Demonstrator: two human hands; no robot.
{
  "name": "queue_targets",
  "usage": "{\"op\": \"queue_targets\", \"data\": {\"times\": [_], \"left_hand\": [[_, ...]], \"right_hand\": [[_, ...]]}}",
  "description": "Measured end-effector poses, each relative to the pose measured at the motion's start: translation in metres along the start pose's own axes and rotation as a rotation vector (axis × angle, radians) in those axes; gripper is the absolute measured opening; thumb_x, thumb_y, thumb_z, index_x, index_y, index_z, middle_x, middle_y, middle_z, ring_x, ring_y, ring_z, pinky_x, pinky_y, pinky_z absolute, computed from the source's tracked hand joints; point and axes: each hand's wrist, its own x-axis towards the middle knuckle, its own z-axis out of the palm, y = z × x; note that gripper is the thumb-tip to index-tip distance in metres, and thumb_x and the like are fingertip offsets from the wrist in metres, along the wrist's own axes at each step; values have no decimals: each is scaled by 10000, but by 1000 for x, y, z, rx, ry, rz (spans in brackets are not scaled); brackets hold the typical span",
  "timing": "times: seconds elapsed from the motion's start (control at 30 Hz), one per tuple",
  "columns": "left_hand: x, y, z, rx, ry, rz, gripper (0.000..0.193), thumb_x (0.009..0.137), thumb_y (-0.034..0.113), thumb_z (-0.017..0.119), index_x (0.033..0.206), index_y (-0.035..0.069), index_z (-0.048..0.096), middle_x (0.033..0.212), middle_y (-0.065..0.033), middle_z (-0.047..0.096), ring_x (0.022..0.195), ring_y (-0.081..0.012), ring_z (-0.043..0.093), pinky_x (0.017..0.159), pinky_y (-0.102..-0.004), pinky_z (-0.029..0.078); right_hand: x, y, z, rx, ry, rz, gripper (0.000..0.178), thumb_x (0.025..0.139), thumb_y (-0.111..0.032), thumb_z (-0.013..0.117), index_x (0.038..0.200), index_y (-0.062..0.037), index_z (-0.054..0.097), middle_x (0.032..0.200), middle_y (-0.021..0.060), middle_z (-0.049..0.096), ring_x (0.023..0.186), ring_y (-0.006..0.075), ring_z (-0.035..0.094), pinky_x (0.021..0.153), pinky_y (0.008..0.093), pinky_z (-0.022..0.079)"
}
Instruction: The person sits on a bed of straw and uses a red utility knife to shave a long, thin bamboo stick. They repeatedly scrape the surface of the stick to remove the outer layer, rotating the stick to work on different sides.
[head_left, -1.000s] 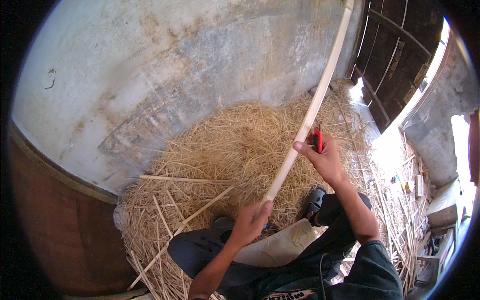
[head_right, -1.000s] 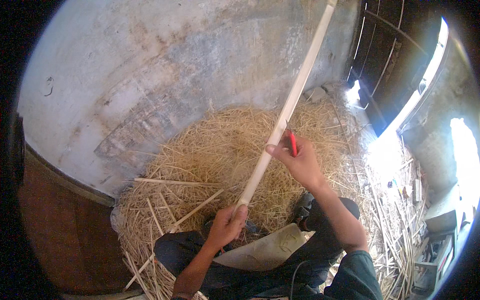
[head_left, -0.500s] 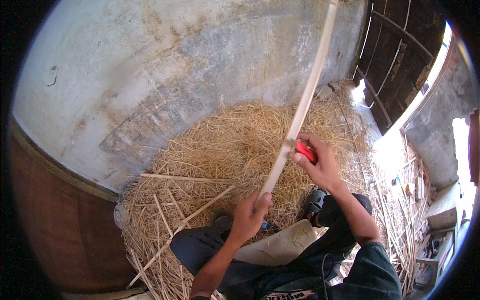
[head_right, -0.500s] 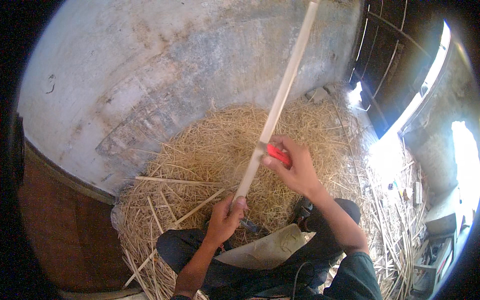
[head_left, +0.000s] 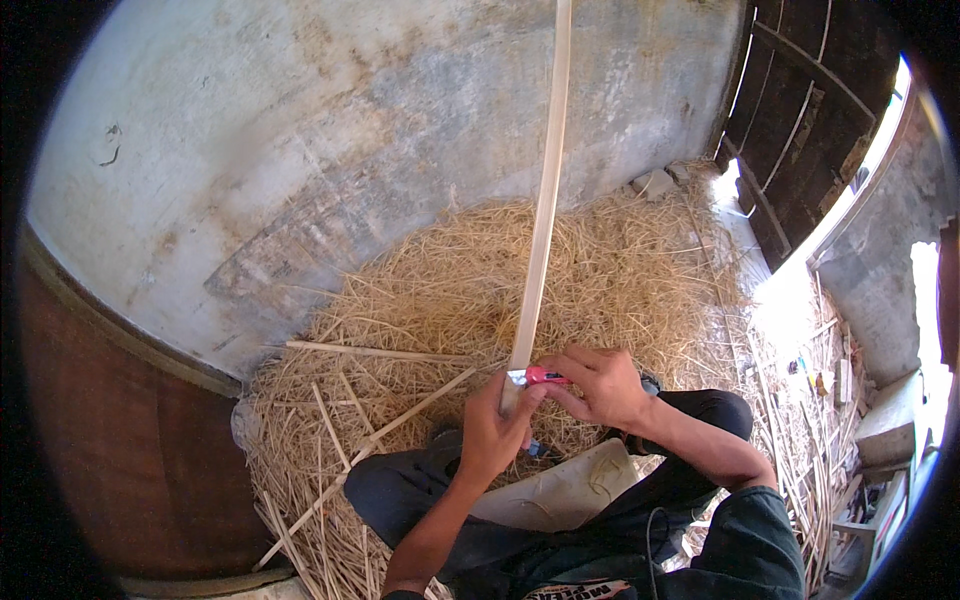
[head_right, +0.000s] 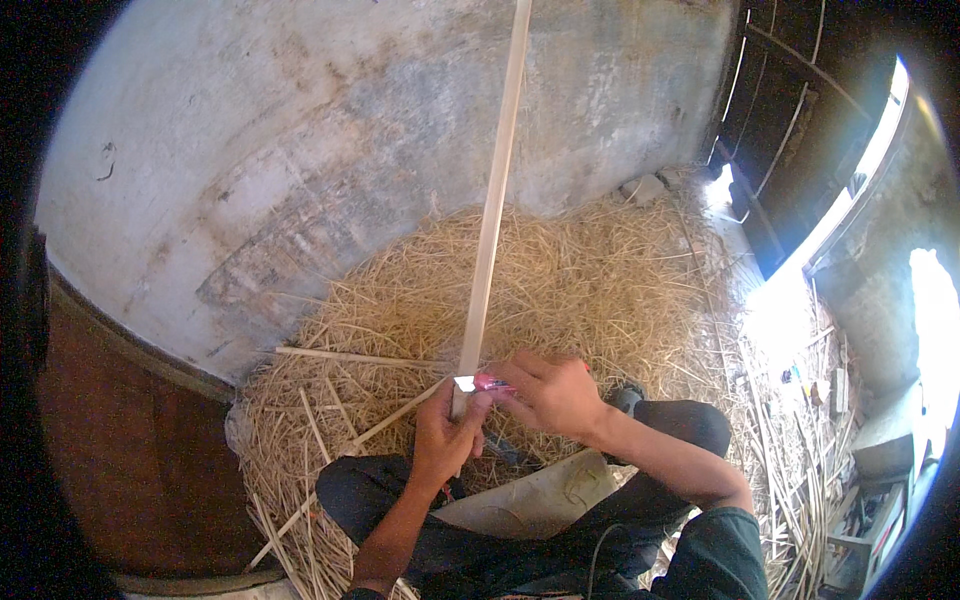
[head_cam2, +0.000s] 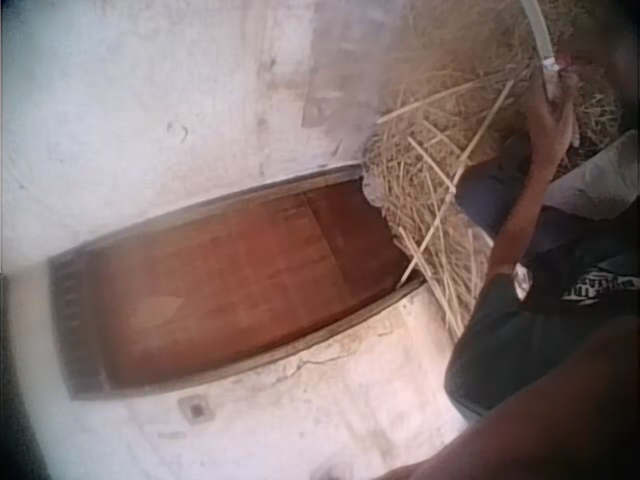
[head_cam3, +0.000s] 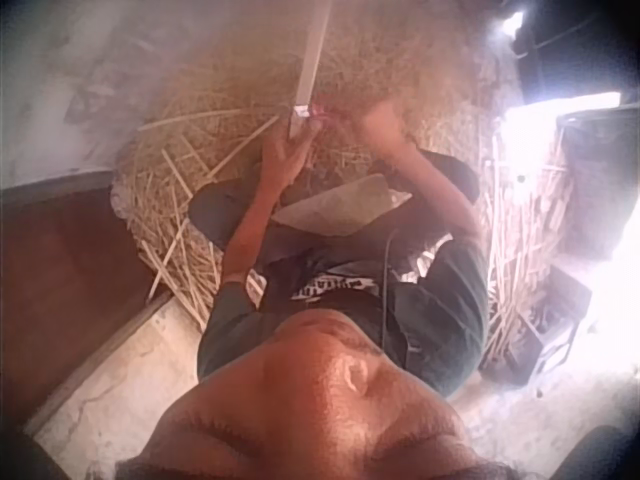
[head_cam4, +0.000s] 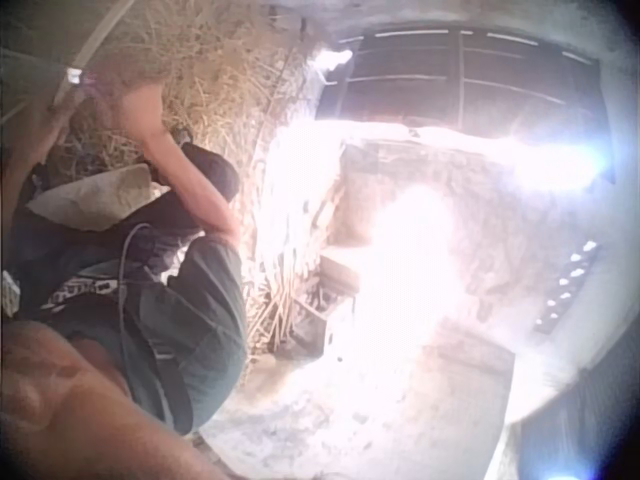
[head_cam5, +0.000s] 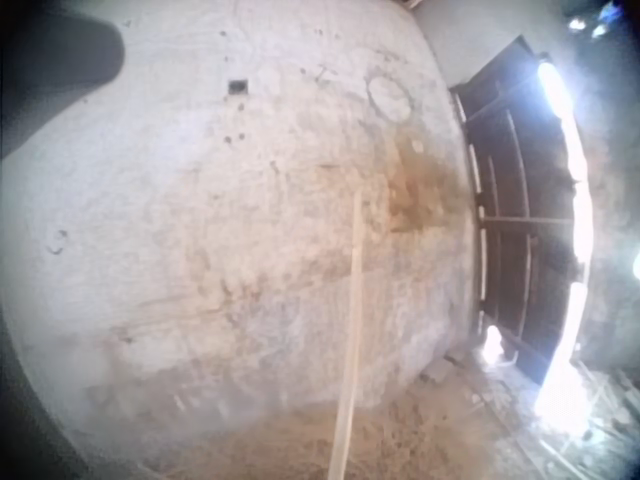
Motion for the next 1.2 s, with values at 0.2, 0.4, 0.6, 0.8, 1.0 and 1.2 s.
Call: {"op": "queue_targets", "data": {"times": [0.2, 0.4, 0.6, 0.8, 1.0, 1.2], "left_hand": [[3, -15, -9, 113, 32, 31, 296, 1054, 283, 647, 1135, -1, 631, 703, 6, 575, 480, -59, 509, 420, -258, 396], [3, -7, -5, 149, 101, 100, 337, 1056, 323, 642, 1144, -1, 668, 691, -1, 572, 573, -69, 467, 499, -283, 390], [-5, -7, -2, 255, 67, 78, 374, 1050, 351, 647, 1065, -20, 685, 662, -46, 579, 583, -114, 508, 537, -322, 405], [-7, -10, -2, 309, 47, 115, 337, 1060, 328, 635, 1025, -5, 672, 659, 13, 543, 581, -71, 480, 523, -295, 385], [-9, -1, 0, 313, 36, 94, 377, 1056, 353, 630, 1027, -19, 684, 630, -57, 553, 552, -132, 523, 518, -339, 402], [-13, -4, -3, 342, 19, 84, 395, 1050, 366, 634, 968, -19, 668, 615, -101, 558, 536, -172, 552, 518, -369, 417]], "right_hand": [[3, -9, 3, 17, -10, 61, 258, 867, -253, 783, 1098, -144, 744, 785, 53, 653, 608, 273, 666, 531, 392, 543], [10, -9, -7, -66, -43, 73, 248, 901, -301, 759, 1127, -198, 761, 819, 45, 691, 633, 274, 699, 530, 396, 567], [22, 22, -20, -60, 153, 181, 267, 892, -336, 778, 1086, -152, 777, 843, 72, 735, 669, 282, 710, 578, 390, 565], [26, 23, -32, -50, 197, 218, 269, 906, -344, 774, 1035, -108, 780, 894, 100, 751, 727, 287, 727, 623, 382, 567], [29, 30, -38, -9, 212, 243, 241, 906, -309, 777, 1036, -105, 785, 895, 107, 755, 723, 285, 727, 628, 371, 568], [30, 44, -47, -55, 269, 271, 235, 915, -294, 769, 1040, -95, 789, 873, 113, 755, 708, 267, 730, 628, 358, 565]]}}
